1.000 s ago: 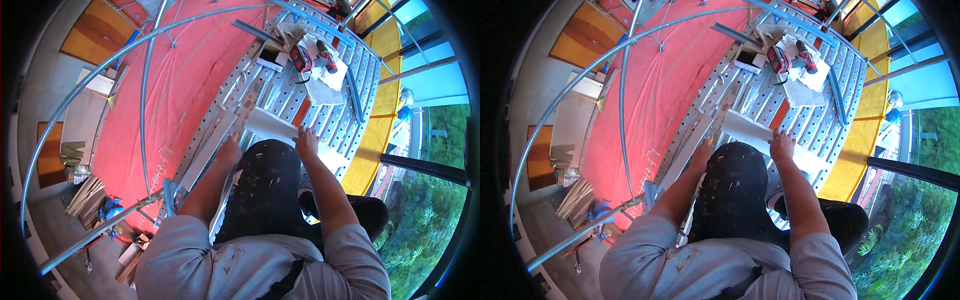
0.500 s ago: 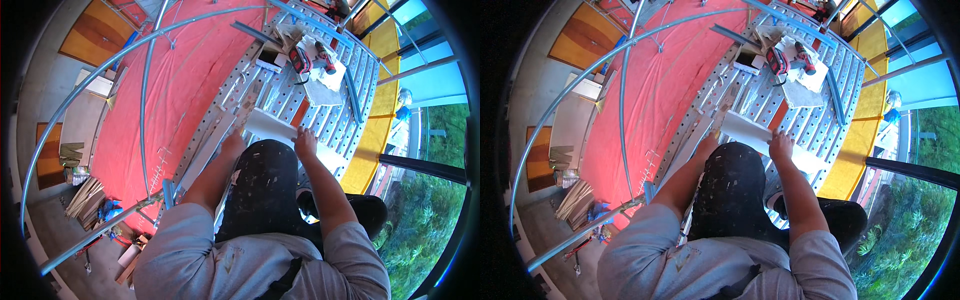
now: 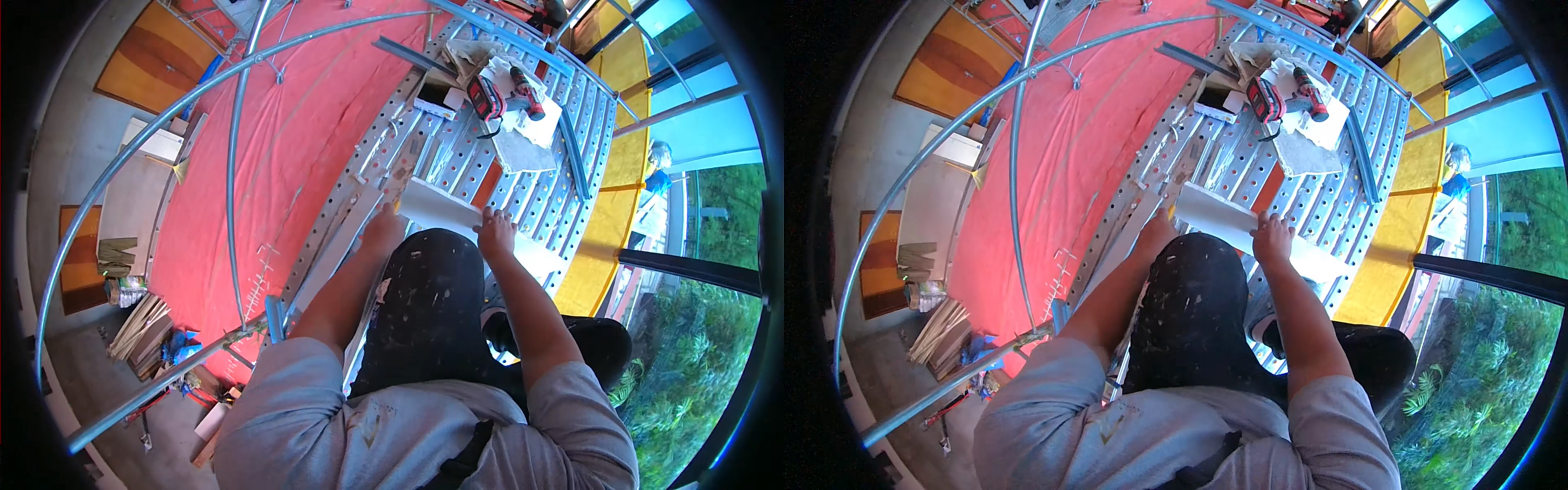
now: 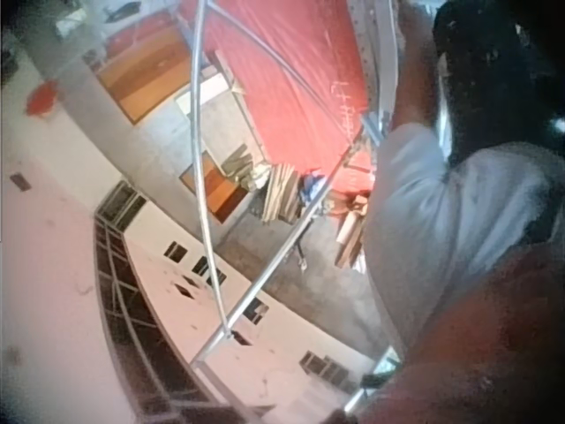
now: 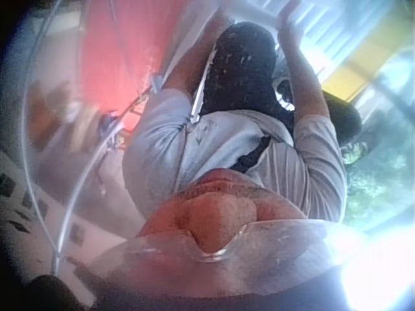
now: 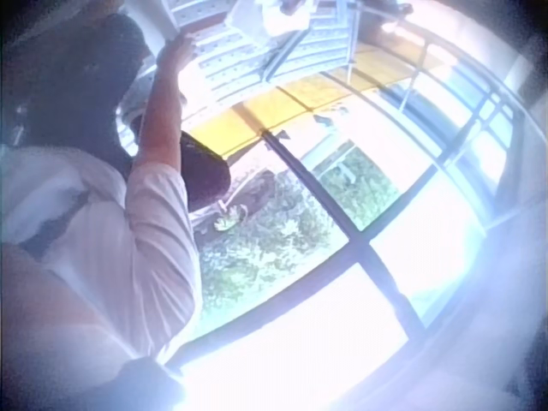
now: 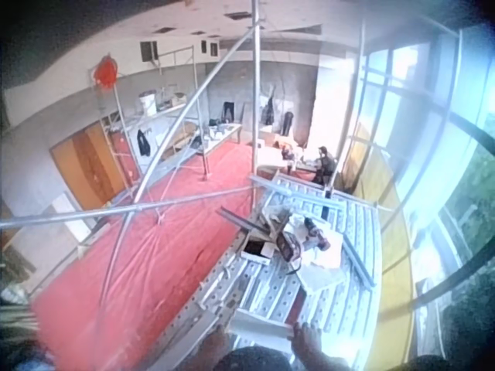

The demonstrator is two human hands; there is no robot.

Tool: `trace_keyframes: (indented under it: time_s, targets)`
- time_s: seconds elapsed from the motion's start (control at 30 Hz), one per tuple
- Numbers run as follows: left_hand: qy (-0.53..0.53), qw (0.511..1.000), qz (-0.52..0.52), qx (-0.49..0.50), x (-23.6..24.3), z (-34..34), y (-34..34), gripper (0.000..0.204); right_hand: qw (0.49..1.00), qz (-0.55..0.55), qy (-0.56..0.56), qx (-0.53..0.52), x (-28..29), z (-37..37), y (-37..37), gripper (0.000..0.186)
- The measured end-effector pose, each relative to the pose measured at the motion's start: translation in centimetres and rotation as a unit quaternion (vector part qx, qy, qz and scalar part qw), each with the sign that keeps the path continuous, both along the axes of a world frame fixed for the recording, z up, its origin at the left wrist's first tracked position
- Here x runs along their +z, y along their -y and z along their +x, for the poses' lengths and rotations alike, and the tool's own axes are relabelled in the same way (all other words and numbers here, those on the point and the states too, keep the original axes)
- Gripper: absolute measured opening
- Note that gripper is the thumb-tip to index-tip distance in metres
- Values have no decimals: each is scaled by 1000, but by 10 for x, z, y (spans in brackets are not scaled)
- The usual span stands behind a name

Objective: The person standing on a scaffold fits a rectangular white panel into an opening in the ceiling, then removes the panel and places it on the scaffold platform.

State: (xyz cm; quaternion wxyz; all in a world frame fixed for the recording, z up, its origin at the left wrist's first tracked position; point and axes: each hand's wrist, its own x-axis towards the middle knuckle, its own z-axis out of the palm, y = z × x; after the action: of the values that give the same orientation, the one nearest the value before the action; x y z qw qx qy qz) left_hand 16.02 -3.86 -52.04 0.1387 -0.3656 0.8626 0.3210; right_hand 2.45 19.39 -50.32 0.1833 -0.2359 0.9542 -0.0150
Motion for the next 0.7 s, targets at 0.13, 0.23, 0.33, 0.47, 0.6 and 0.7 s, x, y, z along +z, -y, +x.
trace_keyframes:
  time_s: [0.13, 0.23, 0.33, 0.47, 0.6, 0.7]
  targets:
    - [60, 998, 34, -8, -32, 28, 21, 37, 1000, -13, -11, 14, 0, 4, 11, 42]
    - [40, 999, 6, 28, -21, 27, 7, 37, 1000, -3, -6, 11, -4, 9, 4, 43]
    - [-24, 999, 17, 15, 22, 2, -6, 35, 1000, 5, -2, -3, -4, 0, -6, 44]
    - [-21, 999, 37, 21, 39, -5, -10, 35, 1000, 14, -2, -12, -4, 1, -5, 44]
    - [27, 999, 26, 7, -14, 29, 17, 37, 999, -23, 35, -7, 5, 4, 12, 41]
    - [56, 998, 31, -2, -24, 24, 21, 40, 1000, -6, -3, 4, -1, 15, 12, 40]
